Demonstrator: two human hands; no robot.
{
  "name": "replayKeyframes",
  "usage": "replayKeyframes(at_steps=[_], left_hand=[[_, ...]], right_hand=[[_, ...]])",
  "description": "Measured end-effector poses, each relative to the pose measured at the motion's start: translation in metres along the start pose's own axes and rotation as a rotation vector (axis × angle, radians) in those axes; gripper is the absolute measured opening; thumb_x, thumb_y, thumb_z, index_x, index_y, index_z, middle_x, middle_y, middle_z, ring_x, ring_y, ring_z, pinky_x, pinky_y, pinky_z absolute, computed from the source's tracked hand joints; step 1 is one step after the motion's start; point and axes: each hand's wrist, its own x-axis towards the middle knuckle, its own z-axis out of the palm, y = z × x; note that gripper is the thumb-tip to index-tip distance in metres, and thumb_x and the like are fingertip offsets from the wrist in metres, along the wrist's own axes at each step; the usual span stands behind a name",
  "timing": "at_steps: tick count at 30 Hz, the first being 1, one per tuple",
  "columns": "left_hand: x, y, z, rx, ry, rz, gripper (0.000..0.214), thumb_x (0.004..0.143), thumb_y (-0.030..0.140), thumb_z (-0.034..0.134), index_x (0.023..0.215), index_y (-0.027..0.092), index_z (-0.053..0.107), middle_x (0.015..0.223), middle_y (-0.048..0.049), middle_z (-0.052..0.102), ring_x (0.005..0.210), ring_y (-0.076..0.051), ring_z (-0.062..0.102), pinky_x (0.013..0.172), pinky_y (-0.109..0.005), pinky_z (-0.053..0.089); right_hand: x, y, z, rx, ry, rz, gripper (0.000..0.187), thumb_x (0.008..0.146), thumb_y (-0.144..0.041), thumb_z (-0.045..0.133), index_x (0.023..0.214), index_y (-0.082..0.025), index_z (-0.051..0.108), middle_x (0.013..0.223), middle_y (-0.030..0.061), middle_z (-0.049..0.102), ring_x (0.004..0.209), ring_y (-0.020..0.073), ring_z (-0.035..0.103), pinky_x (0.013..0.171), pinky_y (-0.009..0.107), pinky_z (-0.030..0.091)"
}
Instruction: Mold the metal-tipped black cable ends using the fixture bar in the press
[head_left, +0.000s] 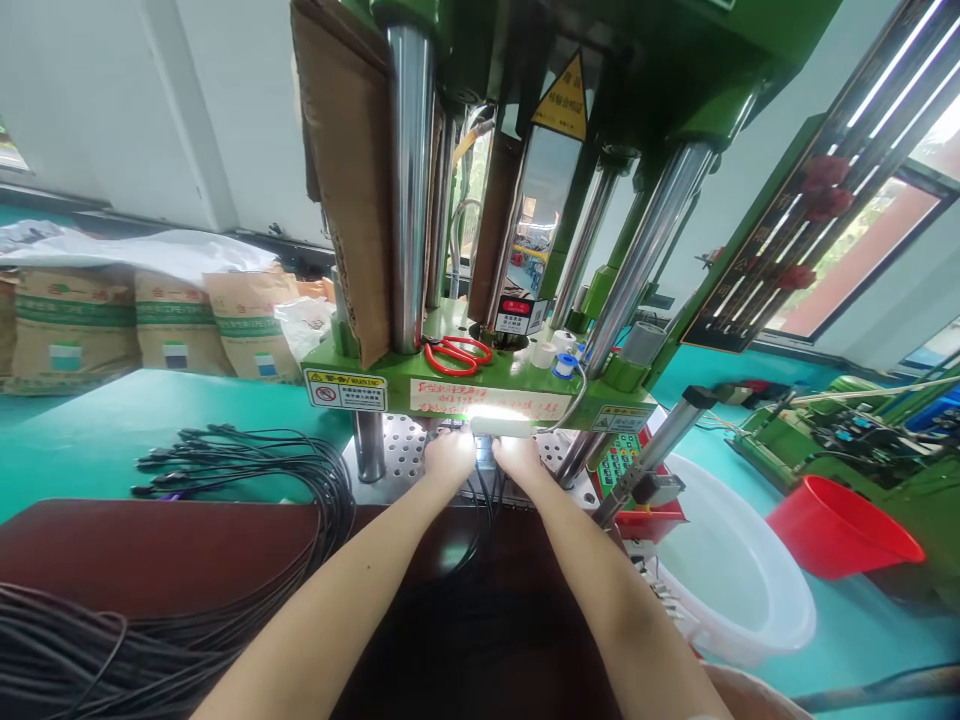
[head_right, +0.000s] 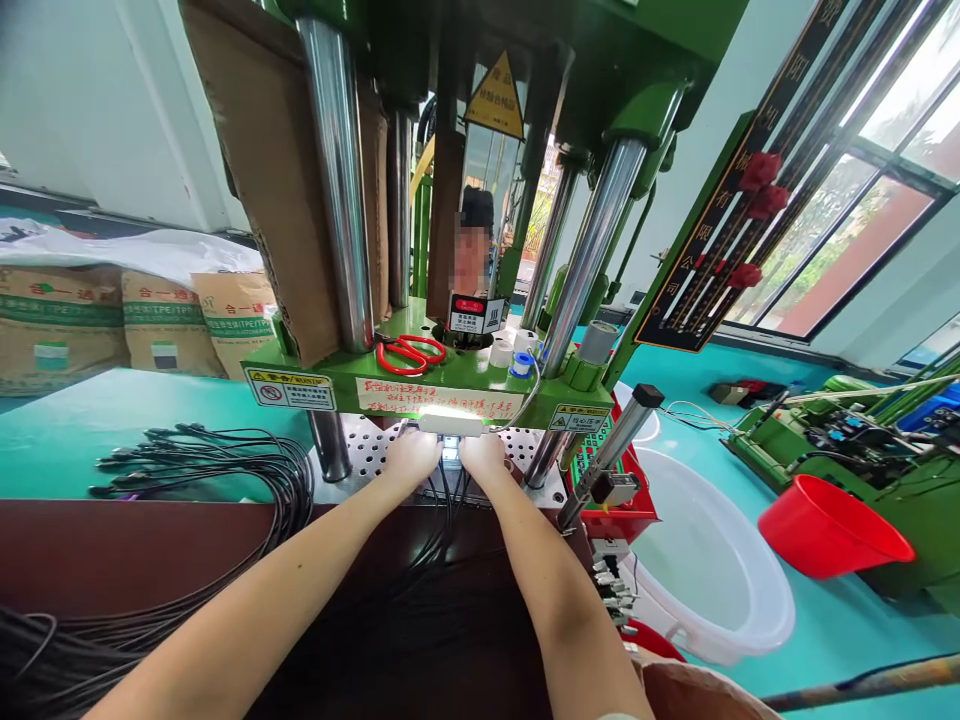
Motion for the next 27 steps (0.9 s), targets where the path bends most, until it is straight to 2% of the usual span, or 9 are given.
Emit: replayKeyframes(at_steps=[2,5,9,15,18,22,27], left_hand=[[0.003,0.000,0.006,0.032,-0.005,0.000,0.028,0.078,0.014,0.039,0.094,0.010,0.062,0.082,-0.0157,0.064,0.090,-0.028,0.058,0.072,-0.037,0.047],[0.007,-0.004,0.012,0.066,0.006,0.013,0.030,0.075,0.007,0.038,0.092,0.009,0.062,0.082,-0.0154,0.064,0.087,-0.026,0.059,0.070,-0.035,0.047],[0.006,-0.006,0.013,0.102,0.036,0.037,0.030,0.076,0.008,0.037,0.092,0.008,0.062,0.080,-0.0158,0.064,0.090,-0.027,0.057,0.069,-0.035,0.047],[-0.008,0.009,0.008,0.124,0.106,0.163,0.032,0.081,0.014,0.033,0.098,0.010,0.059,0.101,-0.0164,0.060,0.098,-0.029,0.052,0.069,-0.037,0.046],[-0.009,0.015,0.010,0.126,0.103,0.217,0.029,0.080,0.013,0.035,0.092,0.009,0.061,0.089,-0.0149,0.063,0.093,-0.027,0.054,0.071,-0.035,0.046],[-0.001,0.015,0.015,0.116,0.098,0.202,0.029,0.079,0.007,0.035,0.083,0.008,0.064,0.078,-0.0137,0.064,0.086,-0.025,0.056,0.074,-0.033,0.044],[0.007,0.012,0.019,0.089,0.108,0.165,0.031,0.081,0.011,0.035,0.088,0.009,0.065,0.077,-0.0135,0.064,0.087,-0.025,0.056,0.072,-0.033,0.044]], right_hand=[[0.003,-0.003,0.005,-0.014,0.024,0.017,0.034,0.082,-0.019,0.039,0.107,-0.014,0.060,0.107,0.0147,0.062,0.098,0.0274,0.057,0.079,0.036,0.044],[0.006,-0.004,0.013,-0.027,0.058,0.027,0.034,0.080,-0.016,0.039,0.106,-0.012,0.060,0.105,0.0160,0.062,0.096,0.0270,0.058,0.077,0.035,0.045],[0.008,-0.003,0.016,-0.033,0.068,0.009,0.032,0.080,-0.014,0.039,0.104,-0.011,0.061,0.102,0.0161,0.064,0.092,0.0248,0.060,0.075,0.032,0.045],[0.007,-0.007,0.005,-0.025,0.081,-0.097,0.028,0.085,-0.020,0.037,0.094,-0.014,0.062,0.097,0.0113,0.065,0.089,0.0209,0.059,0.079,0.031,0.043],[0.009,-0.011,0.005,-0.024,0.091,-0.146,0.026,0.086,-0.021,0.038,0.087,-0.015,0.063,0.090,0.0096,0.066,0.086,0.0197,0.058,0.078,0.029,0.043],[0.013,-0.015,0.010,-0.026,0.115,-0.168,0.023,0.085,-0.017,0.039,0.080,-0.015,0.062,0.086,0.0093,0.066,0.082,0.0192,0.057,0.072,0.028,0.044],[0.019,-0.016,0.014,-0.028,0.150,-0.192,0.022,0.088,-0.020,0.040,0.081,-0.014,0.060,0.085,0.0072,0.063,0.078,0.0153,0.057,0.072,0.029,0.045]])
